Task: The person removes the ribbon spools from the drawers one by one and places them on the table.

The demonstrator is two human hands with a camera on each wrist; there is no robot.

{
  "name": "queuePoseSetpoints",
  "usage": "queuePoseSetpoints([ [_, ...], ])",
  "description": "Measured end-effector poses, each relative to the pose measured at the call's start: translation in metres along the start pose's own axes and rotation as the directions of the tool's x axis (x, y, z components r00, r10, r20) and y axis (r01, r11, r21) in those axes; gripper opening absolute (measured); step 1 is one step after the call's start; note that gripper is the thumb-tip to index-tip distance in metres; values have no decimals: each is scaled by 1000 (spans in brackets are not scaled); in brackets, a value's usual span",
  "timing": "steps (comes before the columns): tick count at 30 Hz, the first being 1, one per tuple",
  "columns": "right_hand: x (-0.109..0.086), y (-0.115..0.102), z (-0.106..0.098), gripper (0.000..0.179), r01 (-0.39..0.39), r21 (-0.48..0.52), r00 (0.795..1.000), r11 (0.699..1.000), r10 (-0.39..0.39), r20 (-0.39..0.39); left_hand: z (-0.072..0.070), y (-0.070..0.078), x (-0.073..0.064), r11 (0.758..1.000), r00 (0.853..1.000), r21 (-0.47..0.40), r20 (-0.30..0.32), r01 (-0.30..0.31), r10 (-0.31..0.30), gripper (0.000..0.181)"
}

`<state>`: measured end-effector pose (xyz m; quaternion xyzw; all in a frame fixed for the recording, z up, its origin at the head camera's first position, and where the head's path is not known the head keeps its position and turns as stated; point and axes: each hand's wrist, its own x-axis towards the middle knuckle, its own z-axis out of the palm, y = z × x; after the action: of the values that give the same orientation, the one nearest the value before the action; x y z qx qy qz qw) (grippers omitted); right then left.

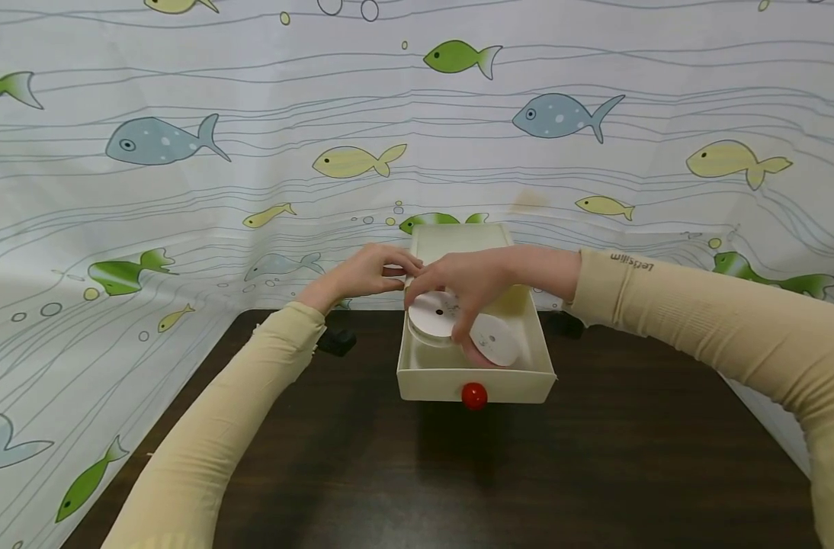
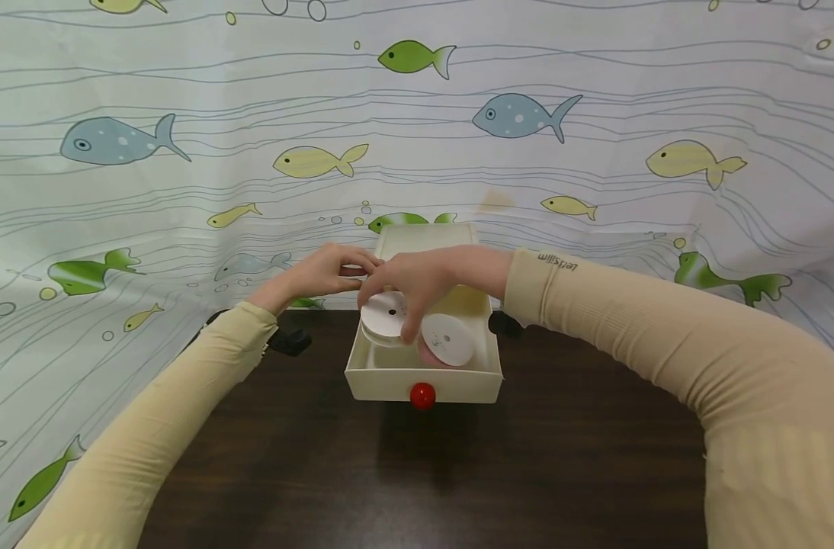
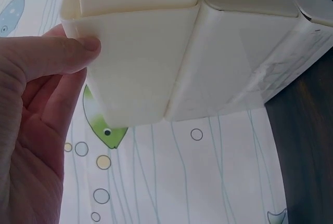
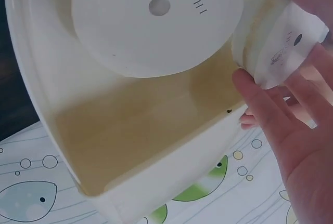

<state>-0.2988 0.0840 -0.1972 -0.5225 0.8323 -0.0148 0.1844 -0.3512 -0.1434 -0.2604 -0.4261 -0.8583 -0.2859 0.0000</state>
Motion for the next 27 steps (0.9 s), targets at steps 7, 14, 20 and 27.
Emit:
queuePoseSetpoints([
  [7, 1, 1, 2, 71, 22, 37, 998, 999, -20, -54, -1, 0, 0, 999, 999, 16, -6, -32, 32, 26],
  [14, 1, 2, 6, 68, 42, 59, 991, 997, -35, -129, -1, -1, -1, 1000, 1000, 10, 2, -25, 25, 24],
  [20, 2, 0, 8, 72, 44, 82, 982, 996, -28, -188, -2, 0, -1, 1000, 1000, 13, -3, -26, 26, 22],
  [27, 2, -1, 7, 71, 38, 77, 981, 996, -22, -194, -1, -1, -1, 999, 1000, 28, -6, -25, 25, 23],
])
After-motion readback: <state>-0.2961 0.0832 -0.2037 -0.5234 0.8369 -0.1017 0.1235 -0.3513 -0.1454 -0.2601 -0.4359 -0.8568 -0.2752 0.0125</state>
